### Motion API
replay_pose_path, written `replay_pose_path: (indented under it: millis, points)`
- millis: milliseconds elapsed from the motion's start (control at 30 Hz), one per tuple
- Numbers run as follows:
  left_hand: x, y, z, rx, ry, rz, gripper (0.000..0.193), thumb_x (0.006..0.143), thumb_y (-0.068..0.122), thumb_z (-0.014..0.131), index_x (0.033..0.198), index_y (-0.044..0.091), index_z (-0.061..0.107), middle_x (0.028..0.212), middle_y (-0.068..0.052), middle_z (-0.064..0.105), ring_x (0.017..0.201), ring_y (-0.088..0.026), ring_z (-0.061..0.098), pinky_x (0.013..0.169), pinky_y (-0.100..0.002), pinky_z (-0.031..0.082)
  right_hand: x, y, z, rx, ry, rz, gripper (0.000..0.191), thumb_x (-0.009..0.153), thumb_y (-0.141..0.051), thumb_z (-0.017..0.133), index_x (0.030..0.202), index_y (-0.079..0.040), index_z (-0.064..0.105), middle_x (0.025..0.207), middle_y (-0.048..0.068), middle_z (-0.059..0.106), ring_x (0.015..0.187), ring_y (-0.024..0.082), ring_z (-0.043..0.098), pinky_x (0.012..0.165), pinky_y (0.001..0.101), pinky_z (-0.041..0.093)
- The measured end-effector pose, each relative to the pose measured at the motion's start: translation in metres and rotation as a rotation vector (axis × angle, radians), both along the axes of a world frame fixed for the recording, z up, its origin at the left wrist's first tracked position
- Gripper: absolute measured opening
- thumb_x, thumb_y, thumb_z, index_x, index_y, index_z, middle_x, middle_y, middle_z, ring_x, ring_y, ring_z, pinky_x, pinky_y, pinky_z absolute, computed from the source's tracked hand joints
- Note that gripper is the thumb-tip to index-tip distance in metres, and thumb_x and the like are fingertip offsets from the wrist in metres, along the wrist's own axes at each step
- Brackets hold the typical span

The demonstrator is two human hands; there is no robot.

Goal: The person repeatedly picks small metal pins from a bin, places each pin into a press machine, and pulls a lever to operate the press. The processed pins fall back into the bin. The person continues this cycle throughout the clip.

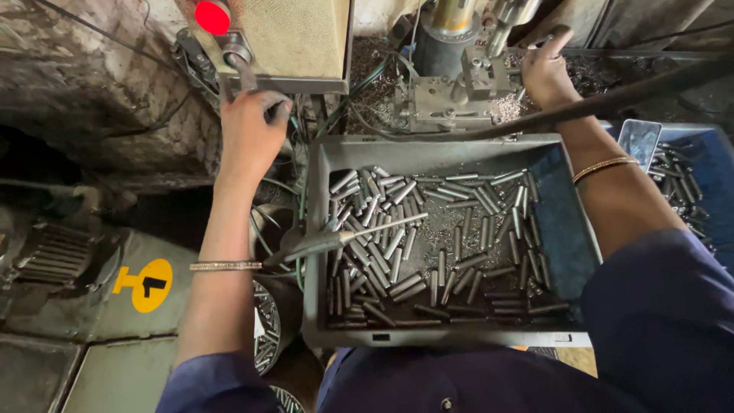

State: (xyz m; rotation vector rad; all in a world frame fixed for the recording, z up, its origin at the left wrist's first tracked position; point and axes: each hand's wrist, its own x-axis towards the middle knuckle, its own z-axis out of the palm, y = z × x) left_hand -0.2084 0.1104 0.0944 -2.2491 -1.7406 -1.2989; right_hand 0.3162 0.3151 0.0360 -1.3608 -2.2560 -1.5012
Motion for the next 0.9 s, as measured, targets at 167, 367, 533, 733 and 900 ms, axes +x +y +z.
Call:
replay_pose_path:
  millis: [167,367,533,733,900]
  points:
    - [-0.006,-0.002,0.005,-0.03,0.029,0.008,0.011,0.093,0.016,0.076,0.099,0.007,0.078,0.103,-0.019,0.072,0.104,-0.038,0.066,0.115,-0.052,0.035,0.005,-0.003,0.001,-0.092,-0.281,-0.163,0.046,0.109,0.005,0.06,0.134,0.035,0.035,0.074,0.035,0.06,0.048,0.027,0.059,0.065,0.0505,0.058]
    - [0.014,-0.059,0.042,0.084,-0.074,-0.076,0.019,0.093,0.01,0.075,0.11,0.003,0.074,0.15,-0.031,0.048,0.124,-0.044,0.059,0.104,-0.047,0.048,0.013,-0.027,0.016,-0.587,0.773,0.314,0.071,0.111,-0.021,0.069,0.141,0.023,0.023,0.114,0.05,0.055,0.098,0.05,0.065,0.089,0.051,0.053]
    - [0.049,-0.148,0.064,-0.222,-0.284,-0.207,0.023,0.098,0.016,0.068,0.12,0.011,0.071,0.12,-0.012,0.073,0.1,-0.025,0.076,0.089,-0.036,0.061,0.03,-0.156,0.044,-0.706,1.135,0.115,0.062,0.107,-0.026,0.072,0.147,0.005,0.037,0.125,0.028,0.067,0.116,0.045,0.063,0.094,0.048,0.05]
    - [0.132,-0.202,0.023,-0.606,-0.041,-0.735,0.035,0.096,0.031,0.067,0.122,0.008,0.07,0.11,-0.015,0.075,0.098,-0.03,0.073,0.085,-0.042,0.058,0.023,-0.325,0.056,-0.766,1.203,0.12,0.04,0.106,-0.018,0.063,0.144,-0.006,0.061,0.129,0.017,0.071,0.119,0.028,0.07,0.099,0.0374,0.054]
    - [0.174,-0.158,-0.05,-0.777,0.232,-0.513,0.039,0.095,0.038,0.067,0.097,0.0,0.067,0.098,-0.019,0.071,0.095,-0.036,0.071,0.083,-0.049,0.056,0.008,-0.378,0.03,-0.646,1.072,0.061,0.024,0.106,-0.017,0.068,0.127,-0.004,0.07,0.119,0.018,0.072,0.106,0.034,0.07,0.089,0.0405,0.055]
